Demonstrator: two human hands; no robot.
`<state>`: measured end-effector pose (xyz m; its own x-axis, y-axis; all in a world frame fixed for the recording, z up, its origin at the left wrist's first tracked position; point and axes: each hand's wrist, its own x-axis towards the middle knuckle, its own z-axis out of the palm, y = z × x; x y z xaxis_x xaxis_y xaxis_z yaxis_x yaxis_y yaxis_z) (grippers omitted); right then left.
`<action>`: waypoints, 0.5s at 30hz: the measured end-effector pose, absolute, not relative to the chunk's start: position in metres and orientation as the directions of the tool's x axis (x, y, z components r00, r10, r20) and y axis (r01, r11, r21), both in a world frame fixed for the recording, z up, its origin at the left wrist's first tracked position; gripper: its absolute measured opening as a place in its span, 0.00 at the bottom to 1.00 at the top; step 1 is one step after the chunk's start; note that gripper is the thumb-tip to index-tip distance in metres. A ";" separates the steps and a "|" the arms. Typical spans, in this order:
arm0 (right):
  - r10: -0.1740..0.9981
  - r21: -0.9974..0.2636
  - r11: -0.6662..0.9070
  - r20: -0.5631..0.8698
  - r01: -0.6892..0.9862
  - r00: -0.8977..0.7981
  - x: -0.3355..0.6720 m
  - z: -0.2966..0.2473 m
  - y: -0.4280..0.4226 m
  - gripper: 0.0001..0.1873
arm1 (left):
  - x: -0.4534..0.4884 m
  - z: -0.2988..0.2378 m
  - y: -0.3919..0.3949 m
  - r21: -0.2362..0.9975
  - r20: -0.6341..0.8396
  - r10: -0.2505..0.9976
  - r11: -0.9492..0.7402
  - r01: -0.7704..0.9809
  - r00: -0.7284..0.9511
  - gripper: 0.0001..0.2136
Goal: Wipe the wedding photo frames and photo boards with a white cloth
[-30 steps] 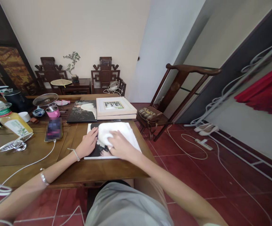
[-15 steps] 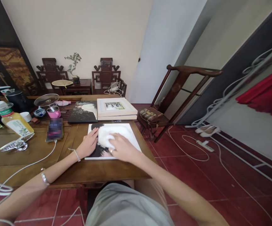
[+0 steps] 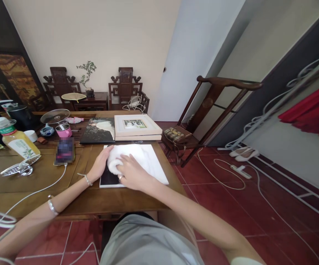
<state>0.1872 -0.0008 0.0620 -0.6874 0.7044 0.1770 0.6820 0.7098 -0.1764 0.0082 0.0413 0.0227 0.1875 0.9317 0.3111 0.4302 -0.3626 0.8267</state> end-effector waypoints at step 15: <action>0.815 -0.220 0.580 0.150 0.784 -0.560 0.249 0.065 -0.045 0.09 | 0.013 0.002 0.039 0.530 0.351 0.835 -0.550 0.646 0.423 0.19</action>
<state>0.2485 -0.0447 0.0653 -0.5600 0.8147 0.1504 0.7843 0.5798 -0.2205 0.0131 0.0386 0.0022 0.4234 0.8353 0.3509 0.6458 -0.5499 0.5297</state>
